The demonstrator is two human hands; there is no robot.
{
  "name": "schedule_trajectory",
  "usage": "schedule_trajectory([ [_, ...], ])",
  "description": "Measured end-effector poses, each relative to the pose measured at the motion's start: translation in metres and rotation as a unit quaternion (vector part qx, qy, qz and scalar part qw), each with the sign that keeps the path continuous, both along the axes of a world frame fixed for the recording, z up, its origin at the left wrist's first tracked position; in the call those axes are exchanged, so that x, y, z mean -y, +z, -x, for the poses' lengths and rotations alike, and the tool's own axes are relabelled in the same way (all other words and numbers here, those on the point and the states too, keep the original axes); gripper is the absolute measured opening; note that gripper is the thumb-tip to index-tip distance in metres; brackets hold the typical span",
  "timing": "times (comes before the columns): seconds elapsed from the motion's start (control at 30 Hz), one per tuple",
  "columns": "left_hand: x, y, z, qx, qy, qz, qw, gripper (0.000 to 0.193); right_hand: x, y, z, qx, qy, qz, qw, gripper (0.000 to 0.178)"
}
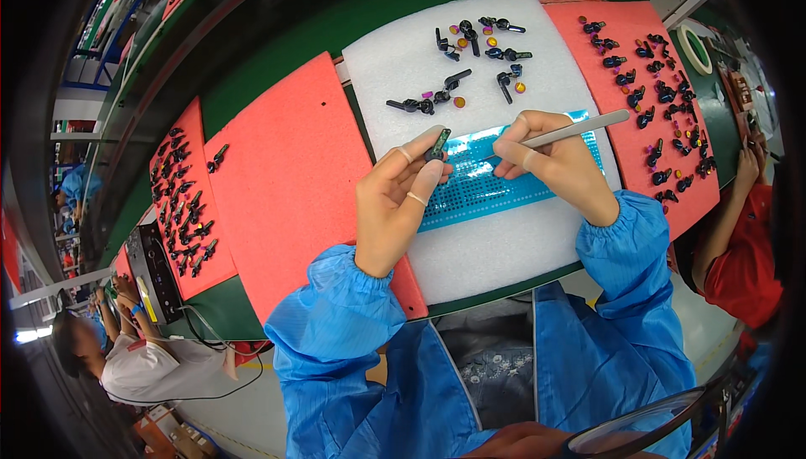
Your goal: Manually assemble small electronic components into a tray using tweezers.
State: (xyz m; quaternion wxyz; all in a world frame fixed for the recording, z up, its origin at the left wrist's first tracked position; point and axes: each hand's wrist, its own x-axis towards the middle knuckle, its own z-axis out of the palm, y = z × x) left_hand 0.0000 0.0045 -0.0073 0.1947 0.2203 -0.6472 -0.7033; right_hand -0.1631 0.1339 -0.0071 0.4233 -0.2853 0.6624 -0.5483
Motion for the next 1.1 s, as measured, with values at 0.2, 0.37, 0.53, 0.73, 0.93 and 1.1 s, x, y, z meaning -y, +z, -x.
schedule_trajectory([
  [0.2, 0.0004, 0.002, 0.0006, 0.005, 0.003, -0.013, 1.0, 0.036, -0.0001, -0.0009, 0.0003, 0.0, 0.008, 0.005, 1.0, 0.013],
  [0.37, 0.001, 0.0025, 0.001, 0.004, 0.008, -0.021, 1.0, 0.037, 0.0014, -0.0019, -0.0017, -0.014, 0.008, 0.019, 1.0, 0.013],
  [0.53, 0.0007, 0.0018, 0.0012, 0.006, 0.014, -0.026, 1.0, 0.036, 0.0005, -0.0039, -0.0008, -0.024, 0.016, 0.018, 0.999, 0.013],
  [0.73, 0.0004, 0.003, 0.0008, 0.006, 0.014, -0.031, 0.999, 0.034, 0.0003, -0.0047, -0.0019, -0.023, 0.016, 0.017, 0.999, 0.013],
  [0.93, 0.0006, 0.0027, 0.0023, 0.008, 0.015, -0.034, 0.999, 0.034, 0.0007, -0.0033, -0.0001, -0.01, 0.012, 0.01, 1.0, 0.013],
  [1.1, 0.0044, 0.0031, -0.0018, 0.005, 0.037, -0.023, 0.999, 0.031, 0.0034, 0.0045, 0.0008, 0.065, 0.034, 0.025, 0.997, 0.011],
])
